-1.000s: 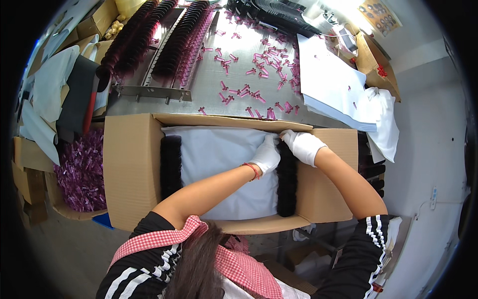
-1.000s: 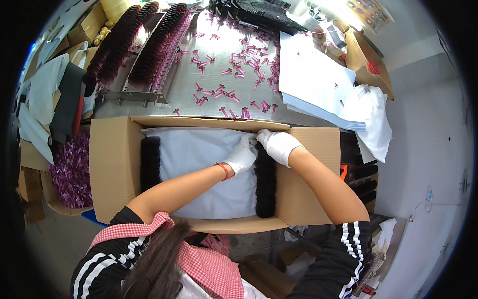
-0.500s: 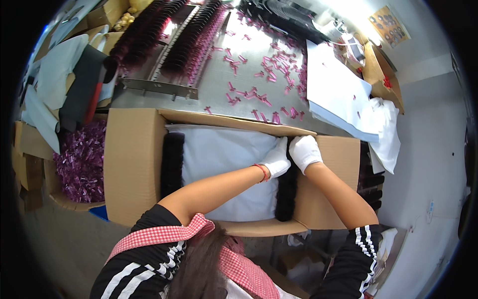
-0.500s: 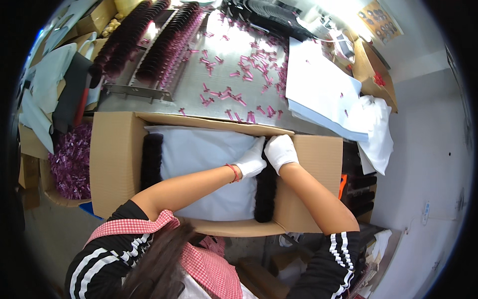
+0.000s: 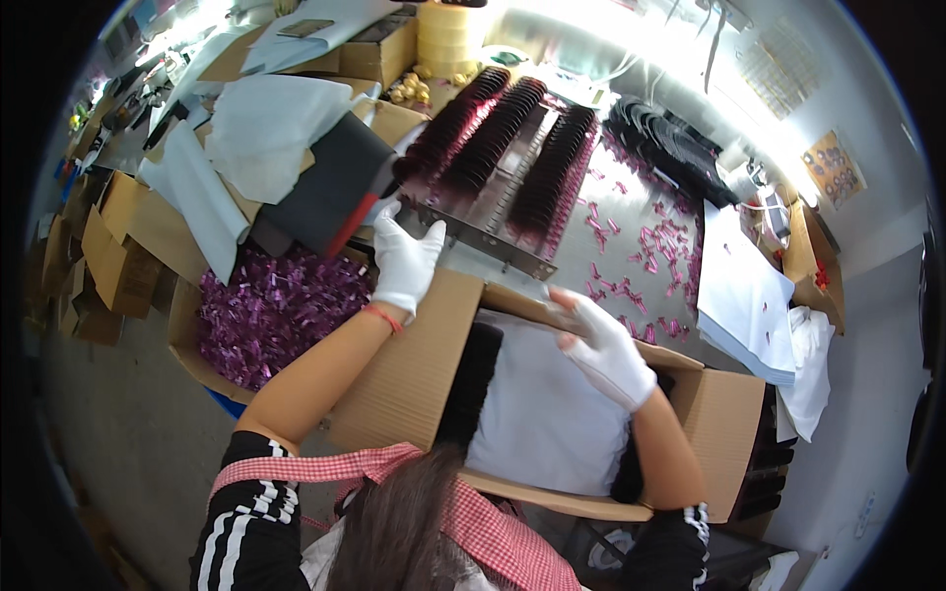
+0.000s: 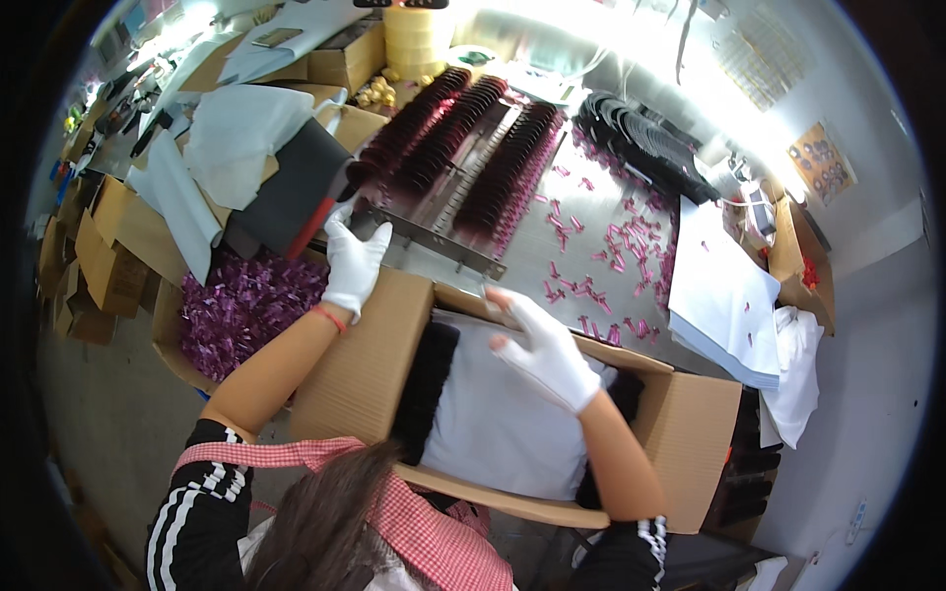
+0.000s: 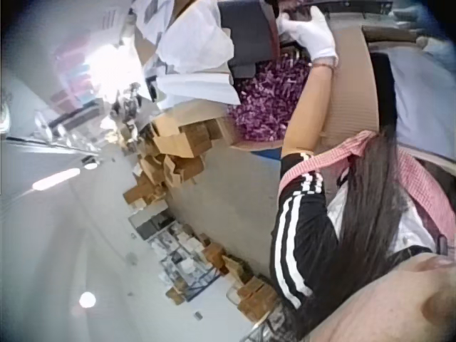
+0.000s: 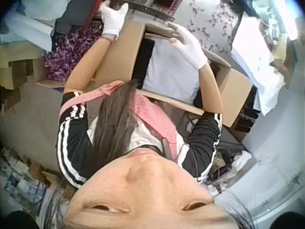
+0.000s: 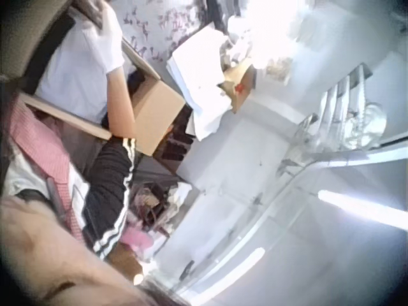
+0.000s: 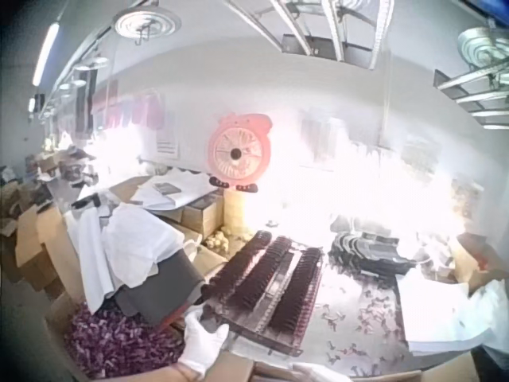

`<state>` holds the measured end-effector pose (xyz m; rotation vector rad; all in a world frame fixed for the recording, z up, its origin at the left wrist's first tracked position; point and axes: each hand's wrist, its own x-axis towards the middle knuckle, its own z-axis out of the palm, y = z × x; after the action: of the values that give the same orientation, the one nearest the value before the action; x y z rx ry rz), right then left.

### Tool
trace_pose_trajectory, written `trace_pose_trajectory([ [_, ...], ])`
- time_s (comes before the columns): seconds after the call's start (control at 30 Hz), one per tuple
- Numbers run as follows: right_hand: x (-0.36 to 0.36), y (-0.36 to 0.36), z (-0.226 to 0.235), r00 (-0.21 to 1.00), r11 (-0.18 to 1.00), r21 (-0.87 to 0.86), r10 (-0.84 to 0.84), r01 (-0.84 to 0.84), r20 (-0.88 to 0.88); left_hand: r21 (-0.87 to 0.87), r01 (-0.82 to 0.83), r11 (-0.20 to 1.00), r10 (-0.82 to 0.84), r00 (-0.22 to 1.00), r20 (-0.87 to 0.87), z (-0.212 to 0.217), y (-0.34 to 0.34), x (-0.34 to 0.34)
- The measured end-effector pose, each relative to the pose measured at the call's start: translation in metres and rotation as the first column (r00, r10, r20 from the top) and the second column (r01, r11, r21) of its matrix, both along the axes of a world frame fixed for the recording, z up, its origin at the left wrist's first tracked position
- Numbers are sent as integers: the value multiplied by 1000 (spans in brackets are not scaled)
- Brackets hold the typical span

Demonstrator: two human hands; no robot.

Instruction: The person assembles hair rollers by picking up individual rollers from a metal rack and placing them into a cardboard box lined with white tissue paper. The person repeatedly transfers rollers from the rack to the box, arranging them in rows.

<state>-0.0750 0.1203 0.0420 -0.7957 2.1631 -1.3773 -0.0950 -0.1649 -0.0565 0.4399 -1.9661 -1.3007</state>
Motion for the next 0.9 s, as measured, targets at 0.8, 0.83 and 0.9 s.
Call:
trace_pose_trajectory([
  [0.8, -198, -147, -67, 699, 574, -464, -698, 675, 153, -356, 711, 607, -576, 702, 419, -26, 27, -70],
  [0.83, -204, -151, -70, 673, 575, -461, -736, 676, 68, -346, 713, 610, -580, 699, 418, -25, 26, -70],
  [0.9, -216, -161, -73, 610, 582, -459, -785, 671, -104, -330, 713, 619, -583, 699, 416, -27, 26, -71],
])
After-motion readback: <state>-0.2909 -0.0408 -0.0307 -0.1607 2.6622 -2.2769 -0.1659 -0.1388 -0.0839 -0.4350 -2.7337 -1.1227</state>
